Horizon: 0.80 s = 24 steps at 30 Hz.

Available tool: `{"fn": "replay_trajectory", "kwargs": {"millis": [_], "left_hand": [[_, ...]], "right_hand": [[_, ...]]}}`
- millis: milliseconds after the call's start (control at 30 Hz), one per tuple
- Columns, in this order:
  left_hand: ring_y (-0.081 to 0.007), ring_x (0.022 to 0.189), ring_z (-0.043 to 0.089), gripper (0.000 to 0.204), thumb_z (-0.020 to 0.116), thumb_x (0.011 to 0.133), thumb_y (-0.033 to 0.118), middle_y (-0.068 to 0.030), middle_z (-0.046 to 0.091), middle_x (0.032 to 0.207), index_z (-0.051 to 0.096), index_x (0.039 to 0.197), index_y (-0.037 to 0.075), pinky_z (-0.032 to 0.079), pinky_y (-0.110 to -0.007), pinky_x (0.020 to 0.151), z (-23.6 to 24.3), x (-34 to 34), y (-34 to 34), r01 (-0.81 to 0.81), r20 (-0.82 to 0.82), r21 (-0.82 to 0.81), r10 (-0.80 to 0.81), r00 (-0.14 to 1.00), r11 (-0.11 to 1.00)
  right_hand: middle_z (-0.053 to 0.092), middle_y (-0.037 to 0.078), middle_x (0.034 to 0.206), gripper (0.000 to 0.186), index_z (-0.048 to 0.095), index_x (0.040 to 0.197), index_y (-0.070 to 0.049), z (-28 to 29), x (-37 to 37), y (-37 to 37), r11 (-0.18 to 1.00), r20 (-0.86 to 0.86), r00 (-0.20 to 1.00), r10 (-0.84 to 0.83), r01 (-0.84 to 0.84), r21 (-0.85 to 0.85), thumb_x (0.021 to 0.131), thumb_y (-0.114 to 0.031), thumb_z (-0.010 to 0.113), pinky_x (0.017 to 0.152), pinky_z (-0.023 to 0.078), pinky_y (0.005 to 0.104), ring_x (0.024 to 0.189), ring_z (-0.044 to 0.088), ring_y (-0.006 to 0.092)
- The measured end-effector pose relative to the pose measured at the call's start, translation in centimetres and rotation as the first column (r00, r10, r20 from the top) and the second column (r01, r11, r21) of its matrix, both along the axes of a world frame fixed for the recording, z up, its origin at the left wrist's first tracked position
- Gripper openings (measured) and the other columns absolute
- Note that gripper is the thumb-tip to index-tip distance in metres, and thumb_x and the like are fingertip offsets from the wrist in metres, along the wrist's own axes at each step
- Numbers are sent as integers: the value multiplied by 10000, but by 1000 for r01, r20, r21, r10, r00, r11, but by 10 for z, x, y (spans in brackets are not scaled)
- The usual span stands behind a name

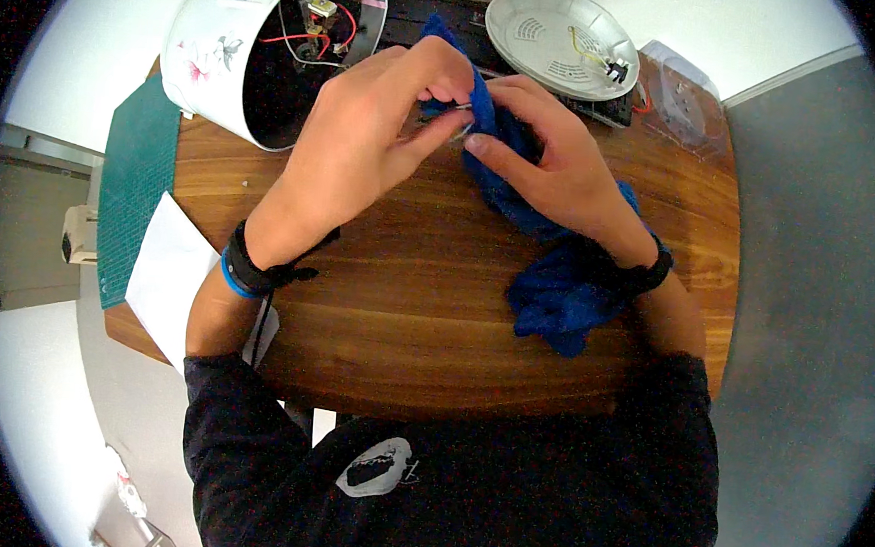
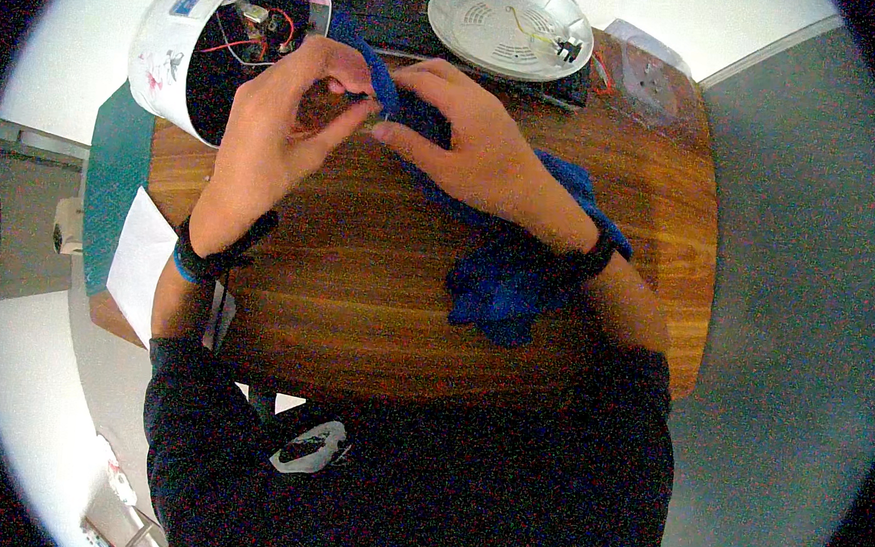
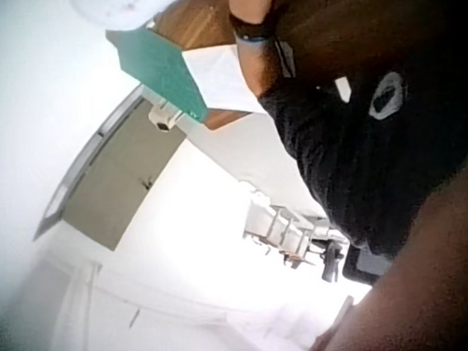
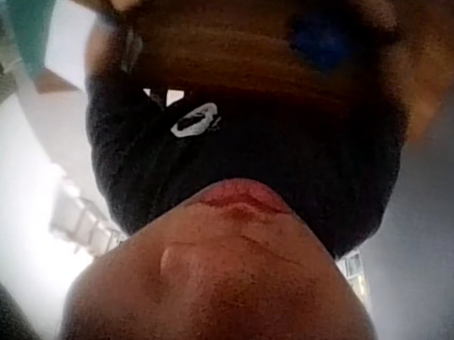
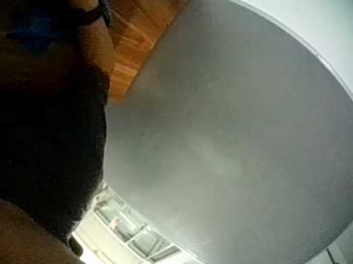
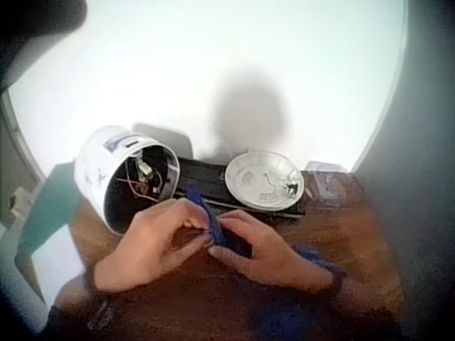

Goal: The person cleans a small white component with a blue cloth, then uses a screwdriver to adjust internal wiring and components inside a white cylindrical appliance. They repeatedly wipe the component and manipulate wires within the device.

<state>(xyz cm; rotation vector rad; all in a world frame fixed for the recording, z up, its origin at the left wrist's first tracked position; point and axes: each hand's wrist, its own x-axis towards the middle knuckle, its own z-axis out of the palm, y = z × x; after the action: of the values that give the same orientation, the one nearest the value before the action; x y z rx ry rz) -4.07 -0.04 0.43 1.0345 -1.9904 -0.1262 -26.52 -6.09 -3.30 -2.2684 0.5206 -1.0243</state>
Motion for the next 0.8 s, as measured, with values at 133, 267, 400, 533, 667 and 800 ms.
{"fn": "replay_trajectory", "kwargs": {"millis": [133,267,400,533,667,800], "left_hand": [[-284,873,704,284,843,855,45,-95,678,953,638,1052,47,570,-375,756,9,-4,2,17,33,-92,-14,999,996],[-339,853,689,255,824,875,56,-126,653,919,629,1039,52,557,-408,712,6,-1,-1,13,38,-78,-10,999,997],[-346,833,697,250,813,887,51,-136,670,923,627,1055,44,560,-404,706,-3,3,-6,30,21,-37,-29,999,999],[-322,816,717,243,810,890,32,-134,691,908,631,1055,40,582,-377,698,-3,0,-5,-17,-26,-33,16,1000,999],[-300,801,737,249,820,880,22,-134,698,883,635,1046,38,598,-361,688,-2,-2,-4,3,-130,26,0,992,1000],[-321,771,730,208,804,899,38,-142,693,868,645,1032,34,594,-372,680,1,-1,0,25,-24,70,-24,999,997]], "right_hand": [[708,147,1061,402,684,1194,-14,6,-5,2,998,-65,997,-51,52,22,893,-224,849,890,558,390,985,702,310],[721,122,1007,415,684,1157,-14,7,-11,-1,976,-35,988,-150,154,152,852,-210,887,863,561,373,940,711,290],[725,133,1101,418,688,1214,-16,7,-16,-12,994,-16,996,-91,92,62,878,-192,865,923,558,383,1019,711,292],[718,151,1195,390,703,1255,-32,8,-10,-10,990,-10,998,58,-58,-126,907,-157,829,973,549,393,1101,704,306],[719,155,1220,356,723,1239,-48,8,-13,-12,990,-56,998,9,-16,-139,911,-148,820,974,548,393,1117,705,304],[718,159,1230,384,720,1251,-46,14,-17,-7,991,-33,999,20,-15,134,900,-154,832,976,551,398,1129,706,307]]}}
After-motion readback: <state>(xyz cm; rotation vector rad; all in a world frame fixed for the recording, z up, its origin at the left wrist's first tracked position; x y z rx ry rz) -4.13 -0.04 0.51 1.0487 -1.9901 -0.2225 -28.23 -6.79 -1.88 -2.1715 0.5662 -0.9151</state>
